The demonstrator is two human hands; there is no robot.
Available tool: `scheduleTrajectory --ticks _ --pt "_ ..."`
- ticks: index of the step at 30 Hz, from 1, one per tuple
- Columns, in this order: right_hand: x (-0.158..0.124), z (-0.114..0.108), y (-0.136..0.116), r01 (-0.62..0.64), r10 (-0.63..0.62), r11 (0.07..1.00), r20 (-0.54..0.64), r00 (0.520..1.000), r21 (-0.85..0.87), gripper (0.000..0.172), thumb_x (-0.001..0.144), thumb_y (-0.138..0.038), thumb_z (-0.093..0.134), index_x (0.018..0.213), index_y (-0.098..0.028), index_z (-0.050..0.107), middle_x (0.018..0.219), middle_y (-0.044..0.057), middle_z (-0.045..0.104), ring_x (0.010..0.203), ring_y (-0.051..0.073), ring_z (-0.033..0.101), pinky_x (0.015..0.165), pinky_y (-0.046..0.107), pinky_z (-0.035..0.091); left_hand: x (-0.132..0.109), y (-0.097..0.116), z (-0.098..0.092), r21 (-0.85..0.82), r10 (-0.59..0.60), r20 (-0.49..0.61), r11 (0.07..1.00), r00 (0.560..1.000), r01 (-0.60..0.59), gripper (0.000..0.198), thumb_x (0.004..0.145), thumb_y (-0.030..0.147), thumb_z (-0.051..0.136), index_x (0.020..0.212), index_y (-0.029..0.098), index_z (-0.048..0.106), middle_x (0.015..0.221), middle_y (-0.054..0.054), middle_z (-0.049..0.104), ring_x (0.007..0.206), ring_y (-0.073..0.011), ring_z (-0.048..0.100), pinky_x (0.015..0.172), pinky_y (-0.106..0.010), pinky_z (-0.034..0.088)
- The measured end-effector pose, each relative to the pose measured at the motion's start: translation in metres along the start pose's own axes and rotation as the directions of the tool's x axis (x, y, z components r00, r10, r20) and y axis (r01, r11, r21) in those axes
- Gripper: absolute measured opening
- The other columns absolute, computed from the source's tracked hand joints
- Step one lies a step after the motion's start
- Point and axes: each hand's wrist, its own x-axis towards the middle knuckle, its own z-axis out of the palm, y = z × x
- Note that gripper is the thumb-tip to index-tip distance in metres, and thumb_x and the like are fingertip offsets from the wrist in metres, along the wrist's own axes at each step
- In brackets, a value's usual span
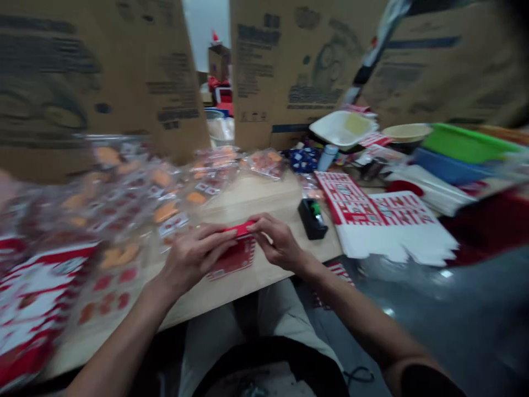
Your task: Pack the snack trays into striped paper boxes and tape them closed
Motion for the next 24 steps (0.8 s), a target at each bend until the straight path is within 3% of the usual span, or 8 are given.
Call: scheduleTrajectory --ticks 2,3,5,7,11,14,17,24 --pt "-0.007 -0.023 0.011 -0.216 0.211 0.976 -0.105 0.972 -0.036 0.028 0.089 -0.009 0.049 0.109 -0.021 0.064 0.125 0.012 0.063 0.114 0.021 0.061 0.095 0.037 0.053 0.009 -0.002 0.012 0.031 0.023 -0.066 0.999 0.998 -0.021 0.021 0.096 0.030 0.064 0.113 0.031 0.076 0.104 -0.004 0.078 0.084 -0.0179 0.075 0.073 -0.027 0.059" --pt "-0.014 -0.040 0.020 -0.392 0.374 0.918 -0.197 0.906 -0.060 0.029 0.085 -0.008 0.052 0.108 -0.021 0.065 0.127 0.011 0.062 0.117 0.021 0.060 0.098 0.036 0.051 0.012 -0.003 0.020 0.034 0.036 -0.094 0.999 0.995 -0.033 0.021 0.095 0.030 0.066 0.112 0.031 0.076 0.103 -0.003 0.078 0.082 -0.0178 0.075 0.073 -0.027 0.059" --pt "-0.034 -0.078 0.041 -0.741 0.666 0.671 -0.415 0.620 -0.032 0.028 0.077 -0.006 0.057 0.099 -0.020 0.067 0.118 0.010 0.065 0.115 0.023 0.060 0.098 0.036 0.051 0.017 -0.007 0.032 0.017 0.052 -0.119 0.999 0.992 -0.050 0.021 0.093 0.029 0.067 0.112 0.029 0.076 0.102 -0.003 0.077 0.081 -0.0175 0.075 0.071 -0.026 0.059" --pt "-0.058 -0.110 0.062 -0.885 0.784 0.462 -0.491 0.379 0.054 0.018 0.072 -0.008 0.062 0.085 -0.019 0.066 0.098 0.009 0.068 0.104 0.025 0.064 0.086 0.035 0.055 0.022 -0.008 0.040 -0.007 0.062 -0.114 0.998 0.992 -0.063 0.019 0.093 0.030 0.068 0.110 0.027 0.076 0.101 -0.004 0.077 0.079 -0.0173 0.075 0.070 -0.026 0.059" --pt "-0.089 -0.131 0.096 -0.950 0.928 0.227 -0.342 0.145 0.213 0.015 0.070 -0.016 0.071 0.065 -0.019 0.058 0.059 0.004 0.061 0.058 0.020 0.063 0.049 0.026 0.047 0.029 -0.006 0.042 -0.033 0.032 -0.111 0.999 0.993 -0.035 0.017 0.092 0.035 0.067 0.103 0.028 0.078 0.095 -0.002 0.078 0.075 -0.0173 0.074 0.067 -0.026 0.059" --pt "-0.091 -0.128 0.102 -0.932 0.972 0.149 -0.220 0.077 0.330 0.015 0.073 -0.021 0.072 0.070 -0.018 0.058 0.063 0.005 0.064 0.051 0.018 0.063 0.041 0.023 0.043 0.033 -0.003 0.039 -0.061 -0.003 -0.101 0.998 0.995 -0.003 0.016 0.092 0.036 0.068 0.101 0.028 0.078 0.093 -0.002 0.078 0.073 -0.0169 0.074 0.065 -0.025 0.059" --pt "-0.092 -0.126 0.098 -0.884 0.982 0.160 -0.161 0.098 0.439 0.016 0.076 -0.026 0.070 0.081 -0.019 0.057 0.072 0.003 0.068 0.057 0.019 0.069 0.048 0.027 0.054 0.033 0.000 0.038 -0.091 -0.018 -0.086 0.996 0.996 0.010 0.016 0.092 0.034 0.068 0.102 0.027 0.078 0.093 -0.003 0.077 0.073 -0.0164 0.073 0.064 -0.025 0.059" --pt "-0.119 -0.093 0.093 -0.815 0.948 0.248 -0.303 0.093 0.524 0.023 0.070 -0.024 0.069 0.065 -0.022 0.046 0.060 -0.003 0.056 0.065 0.017 0.068 0.069 0.029 0.060 0.026 0.001 0.041 -0.081 -0.034 -0.062 0.996 0.997 0.029 0.016 0.091 0.029 0.068 0.105 0.026 0.075 0.098 -0.004 0.075 0.080 -0.0178 0.072 0.068 -0.027 0.058"
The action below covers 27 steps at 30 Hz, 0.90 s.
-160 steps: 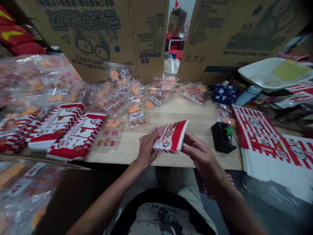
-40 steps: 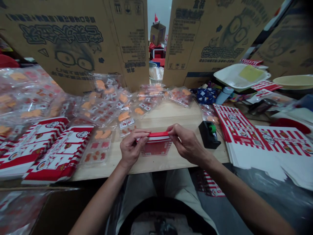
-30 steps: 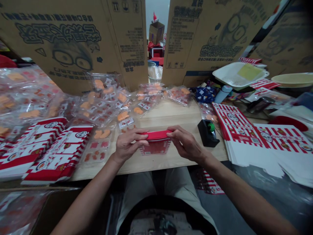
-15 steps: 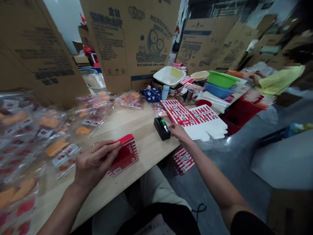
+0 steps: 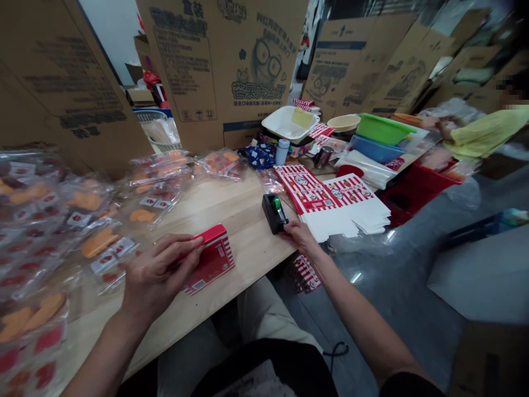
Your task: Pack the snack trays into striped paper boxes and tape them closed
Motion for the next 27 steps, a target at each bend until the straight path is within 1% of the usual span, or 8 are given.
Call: scheduleTrajectory --ticks 4,8,10,12,14,16,20,27 --pt "-0.011 0.002 0.009 0.077 -0.081 0.996 -0.068 0.994 -0.054 0.022 0.065 -0.023 0.066 0.058 -0.022 0.046 0.061 -0.001 0.057 0.068 0.018 0.065 0.068 0.029 0.058 -0.002 0.004 -0.002 0.017 -0.015 -0.016 1.000 1.000 0.015 0.007 0.090 0.026 0.068 0.095 0.023 0.071 0.100 -0.006 0.072 0.085 -0.0193 0.070 0.075 -0.031 0.056" --pt "-0.049 0.005 -0.010 0.213 -0.220 0.968 -0.045 0.974 -0.129 0.016 0.066 -0.024 0.068 0.062 -0.022 0.053 0.061 -0.001 0.057 0.065 0.017 0.059 0.061 0.027 0.052 -0.005 0.015 -0.007 0.002 -0.022 0.019 1.000 1.000 0.022 0.009 0.092 0.019 0.063 0.096 0.021 0.070 0.099 -0.007 0.069 0.086 -0.0180 0.068 0.074 -0.030 0.055" --pt "-0.081 0.020 -0.026 0.302 -0.294 0.946 0.078 0.953 -0.121 0.011 0.072 -0.027 0.069 0.074 -0.020 0.060 0.064 -0.001 0.061 0.060 0.015 0.057 0.056 0.025 0.048 -0.007 0.020 -0.009 -0.012 -0.016 0.024 1.000 1.000 0.017 0.012 0.092 0.016 0.061 0.099 0.020 0.070 0.098 -0.008 0.067 0.085 -0.0167 0.066 0.072 -0.028 0.054" --pt "-0.118 0.044 -0.043 0.424 -0.393 0.905 0.305 0.867 -0.038 0.012 0.081 -0.030 0.065 0.087 -0.019 0.064 0.061 -0.003 0.060 0.052 0.012 0.052 0.049 0.024 0.043 -0.010 0.024 -0.009 -0.009 -0.014 0.009 1.000 1.000 0.015 0.012 0.093 0.015 0.061 0.098 0.019 0.070 0.096 -0.007 0.066 0.084 -0.0162 0.065 0.071 -0.028 0.053" --pt "-0.151 0.072 -0.061 0.426 -0.419 0.900 0.446 0.791 0.089 0.020 0.086 -0.030 0.061 0.100 -0.017 0.068 0.059 -0.004 0.059 0.049 0.010 0.050 0.047 0.022 0.041 -0.013 0.026 -0.008 0.000 -0.034 -0.004 0.999 0.999 0.034 0.009 0.093 0.015 0.061 0.097 0.019 0.068 0.094 -0.006 0.066 0.084 -0.0162 0.065 0.073 -0.029 0.053" --pt "-0.173 0.097 -0.075 0.357 -0.393 0.918 0.529 0.752 0.173 0.044 0.087 -0.031 0.061 0.129 -0.017 0.063 0.056 -0.007 0.058 0.045 0.008 0.048 0.046 0.020 0.041 -0.016 0.029 -0.007 0.004 -0.077 -0.010 0.997 0.997 0.077 0.008 0.094 0.016 0.061 0.101 0.019 0.064 0.093 -0.005 0.066 0.084 -0.0163 0.065 0.075 -0.030 0.053" --pt "-0.183 0.128 -0.085 0.178 -0.292 0.952 0.559 0.776 0.250 0.087 0.086 -0.036 0.064 0.161 -0.014 0.024 0.056 -0.008 0.063 0.041 0.010 0.052 0.044 0.021 0.046 -0.023 0.031 -0.007 -0.086 -0.202 -0.028 0.976 0.979 0.199 0.029 0.094 0.019 0.060 0.120 0.020 0.047 0.103 -0.006 0.063 0.092 -0.0170 0.067 0.080 -0.031 0.056" --pt "-0.173 0.143 -0.074 0.127 -0.252 0.955 0.506 0.825 0.268 0.094 0.085 -0.034 0.064 0.162 -0.008 0.017 0.055 -0.005 0.067 0.041 0.012 0.057 0.043 0.021 0.048 -0.021 0.036 -0.018 -0.068 -0.113 0.062 0.991 0.992 0.117 0.017 0.097 0.014 0.052 0.113 0.020 0.053 0.099 -0.006 0.061 0.089 -0.0172 0.062 0.079 -0.032 0.053"
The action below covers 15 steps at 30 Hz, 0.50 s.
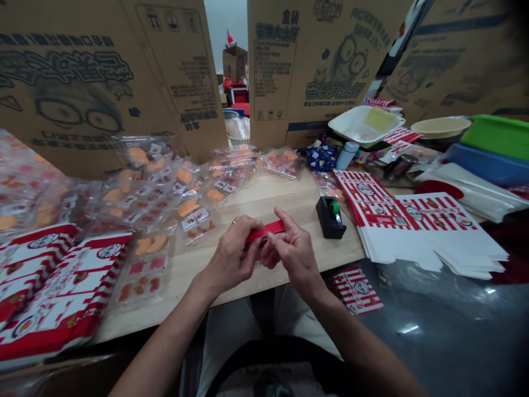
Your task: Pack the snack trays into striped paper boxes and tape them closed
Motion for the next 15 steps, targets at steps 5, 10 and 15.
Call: scheduleTrajectory --ticks 5,10,15 --pt "-0.001 0.000 0.010 0.067 -0.068 0.996 -0.022 0.997 -0.056 0.082 0.087 -0.029 0.061 0.159 -0.011 0.027 0.054 -0.007 0.063 0.044 0.012 0.057 0.045 0.022 0.049 0.009 0.002 -0.006 -0.069 0.004 0.072 0.998 0.997 0.001 0.021 0.099 0.015 0.047 0.107 0.018 0.066 0.099 -0.008 0.064 0.092 -0.0179 0.062 0.081 -0.033 0.052" --pt "0.002 0.001 0.023 0.148 -0.156 0.981 -0.059 0.986 -0.124 0.075 0.089 -0.023 0.056 0.158 -0.016 0.030 0.060 -0.007 0.061 0.051 0.012 0.059 0.054 0.025 0.054 0.018 -0.002 -0.003 -0.083 -0.126 0.057 0.988 0.990 0.131 0.011 0.097 0.023 0.059 0.093 0.017 0.067 0.090 -0.005 0.066 0.085 -0.0161 0.064 0.079 -0.030 0.051" --pt "-0.004 -0.004 0.031 0.164 -0.182 0.963 -0.067 0.981 -0.212 0.086 0.087 -0.020 0.057 0.163 -0.017 0.016 0.063 -0.006 0.064 0.052 0.014 0.061 0.055 0.026 0.055 0.033 0.004 -0.005 0.140 -0.101 0.165 0.987 0.981 0.078 0.007 0.095 0.017 0.060 0.088 0.018 0.061 0.083 -0.001 0.064 0.075 -0.0145 0.060 0.070 -0.028 0.048"
